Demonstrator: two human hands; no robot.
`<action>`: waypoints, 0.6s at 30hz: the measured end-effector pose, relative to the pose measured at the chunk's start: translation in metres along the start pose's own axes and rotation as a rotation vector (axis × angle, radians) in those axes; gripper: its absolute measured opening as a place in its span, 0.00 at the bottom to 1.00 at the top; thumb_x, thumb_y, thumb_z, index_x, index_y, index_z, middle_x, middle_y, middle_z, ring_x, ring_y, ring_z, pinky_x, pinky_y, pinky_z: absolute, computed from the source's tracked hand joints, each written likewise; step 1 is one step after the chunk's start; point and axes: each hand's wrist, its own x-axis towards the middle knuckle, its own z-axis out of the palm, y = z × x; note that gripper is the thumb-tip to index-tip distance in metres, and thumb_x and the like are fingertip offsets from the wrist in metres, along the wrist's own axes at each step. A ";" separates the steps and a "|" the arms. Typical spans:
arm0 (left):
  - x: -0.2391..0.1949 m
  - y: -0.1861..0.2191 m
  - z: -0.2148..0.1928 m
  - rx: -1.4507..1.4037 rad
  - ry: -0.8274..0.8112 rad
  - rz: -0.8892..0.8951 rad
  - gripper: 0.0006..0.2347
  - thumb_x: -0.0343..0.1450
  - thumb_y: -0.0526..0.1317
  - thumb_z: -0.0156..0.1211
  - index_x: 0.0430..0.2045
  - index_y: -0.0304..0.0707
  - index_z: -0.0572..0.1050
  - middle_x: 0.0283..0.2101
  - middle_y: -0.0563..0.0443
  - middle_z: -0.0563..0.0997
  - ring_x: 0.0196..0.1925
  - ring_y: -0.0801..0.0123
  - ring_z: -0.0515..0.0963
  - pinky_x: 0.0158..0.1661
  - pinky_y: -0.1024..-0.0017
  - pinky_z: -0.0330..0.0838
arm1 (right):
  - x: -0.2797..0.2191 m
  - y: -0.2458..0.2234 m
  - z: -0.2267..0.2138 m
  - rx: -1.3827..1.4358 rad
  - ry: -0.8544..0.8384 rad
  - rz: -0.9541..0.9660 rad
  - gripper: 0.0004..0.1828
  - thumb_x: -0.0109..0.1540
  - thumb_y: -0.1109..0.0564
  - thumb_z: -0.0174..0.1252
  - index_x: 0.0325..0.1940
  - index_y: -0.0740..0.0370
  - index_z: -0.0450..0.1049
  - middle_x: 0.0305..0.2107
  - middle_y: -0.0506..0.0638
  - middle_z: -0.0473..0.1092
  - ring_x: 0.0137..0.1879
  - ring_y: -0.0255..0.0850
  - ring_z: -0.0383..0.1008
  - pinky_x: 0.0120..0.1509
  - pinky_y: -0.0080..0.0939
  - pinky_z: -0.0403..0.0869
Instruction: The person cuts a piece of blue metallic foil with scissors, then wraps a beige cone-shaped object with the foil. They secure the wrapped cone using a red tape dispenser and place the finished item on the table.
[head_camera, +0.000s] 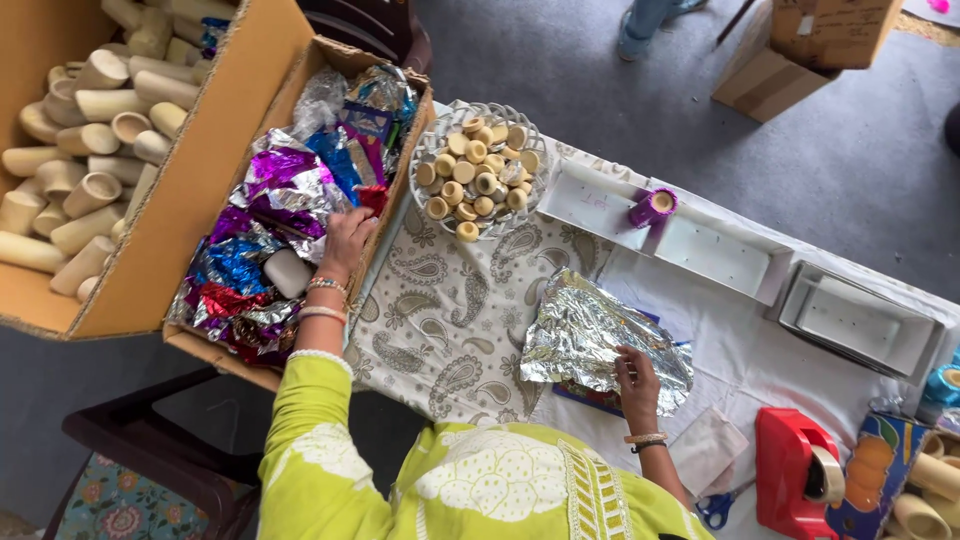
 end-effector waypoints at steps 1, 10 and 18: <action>-0.004 -0.018 0.008 -0.010 -0.010 0.007 0.08 0.71 0.40 0.61 0.40 0.38 0.80 0.39 0.44 0.81 0.43 0.53 0.75 0.49 0.56 0.68 | -0.001 0.003 0.000 -0.005 0.013 0.008 0.12 0.66 0.63 0.57 0.55 0.58 0.75 0.35 0.46 0.73 0.39 0.34 0.76 0.40 0.35 0.77; 0.009 -0.013 0.023 0.562 -0.391 -0.220 0.27 0.78 0.65 0.39 0.48 0.51 0.83 0.58 0.36 0.68 0.59 0.32 0.63 0.59 0.33 0.54 | -0.013 0.006 -0.014 -0.021 0.158 -0.108 0.09 0.66 0.66 0.56 0.49 0.62 0.77 0.36 0.49 0.71 0.38 0.35 0.72 0.43 0.36 0.73; -0.008 0.114 0.005 0.619 0.149 0.136 0.07 0.75 0.40 0.61 0.29 0.37 0.76 0.38 0.43 0.77 0.45 0.52 0.74 0.52 0.54 0.67 | -0.017 0.013 -0.042 -0.085 0.494 -0.055 0.10 0.65 0.65 0.59 0.50 0.58 0.77 0.40 0.48 0.72 0.44 0.39 0.74 0.47 0.38 0.74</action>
